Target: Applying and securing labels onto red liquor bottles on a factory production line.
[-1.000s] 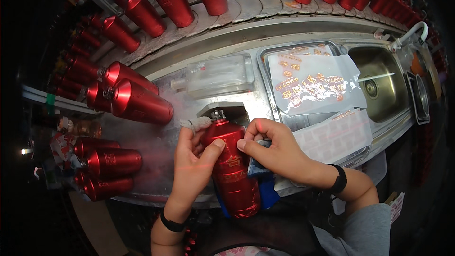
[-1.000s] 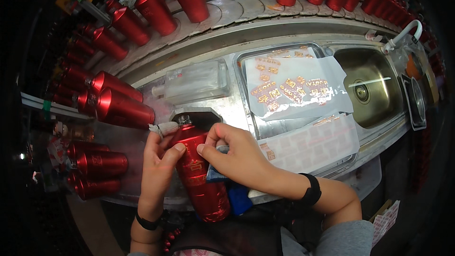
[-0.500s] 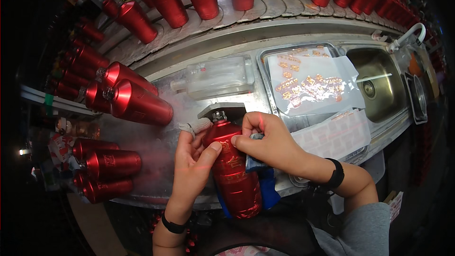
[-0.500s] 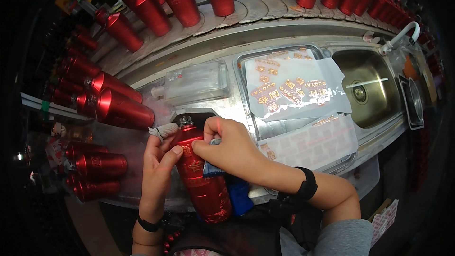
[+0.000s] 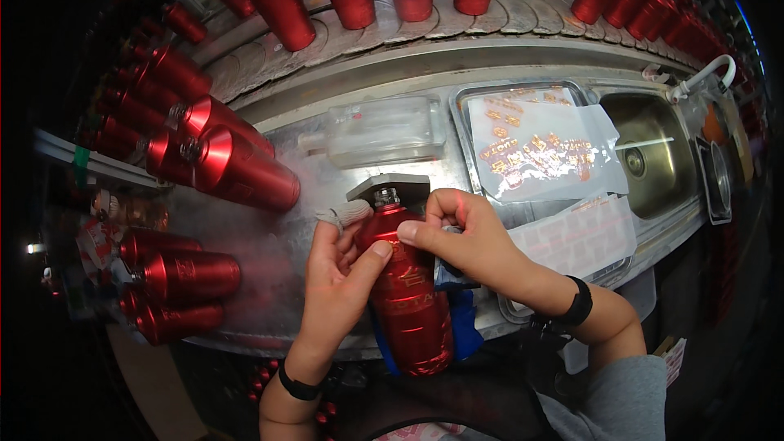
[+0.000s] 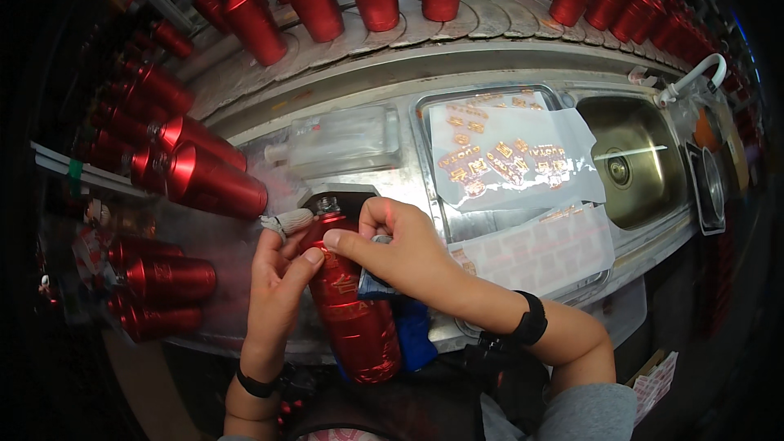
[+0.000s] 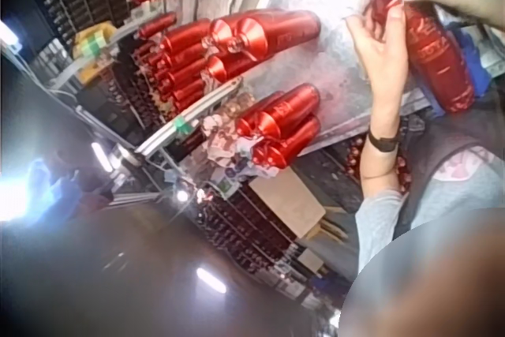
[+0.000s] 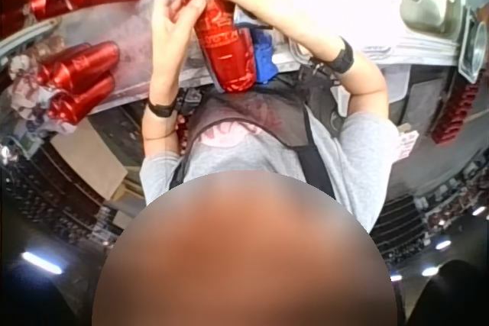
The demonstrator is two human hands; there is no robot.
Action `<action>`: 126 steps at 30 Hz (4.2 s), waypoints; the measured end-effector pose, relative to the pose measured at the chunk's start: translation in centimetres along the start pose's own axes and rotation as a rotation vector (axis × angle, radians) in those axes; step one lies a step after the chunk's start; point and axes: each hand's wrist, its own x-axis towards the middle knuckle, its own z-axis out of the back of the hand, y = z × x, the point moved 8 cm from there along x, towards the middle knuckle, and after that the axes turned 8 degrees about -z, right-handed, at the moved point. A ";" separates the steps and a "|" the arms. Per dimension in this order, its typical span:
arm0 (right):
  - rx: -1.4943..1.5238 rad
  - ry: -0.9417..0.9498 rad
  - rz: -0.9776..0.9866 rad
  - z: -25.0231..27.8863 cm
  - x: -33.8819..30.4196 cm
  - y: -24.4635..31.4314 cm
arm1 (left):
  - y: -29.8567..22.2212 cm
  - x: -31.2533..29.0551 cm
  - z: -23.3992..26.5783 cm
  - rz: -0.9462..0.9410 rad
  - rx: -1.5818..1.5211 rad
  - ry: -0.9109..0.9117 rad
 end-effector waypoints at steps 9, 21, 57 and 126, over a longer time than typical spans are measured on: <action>-0.017 0.014 0.082 -0.6 0.4 -0.5 | 1.3 0.2 1.4 0.014 -0.096 0.013; -0.080 -0.041 0.106 -1.0 0.4 -0.1 | 2.2 0.2 1.8 -0.076 -0.075 0.013; 0.492 -0.082 -0.182 1.6 -2.1 -6.7 | -2.8 -2.3 0.7 -0.742 1.207 0.452; -0.020 -0.347 0.174 -1.9 -9.2 0.7 | 0.5 -7.9 3.6 -0.487 0.603 0.182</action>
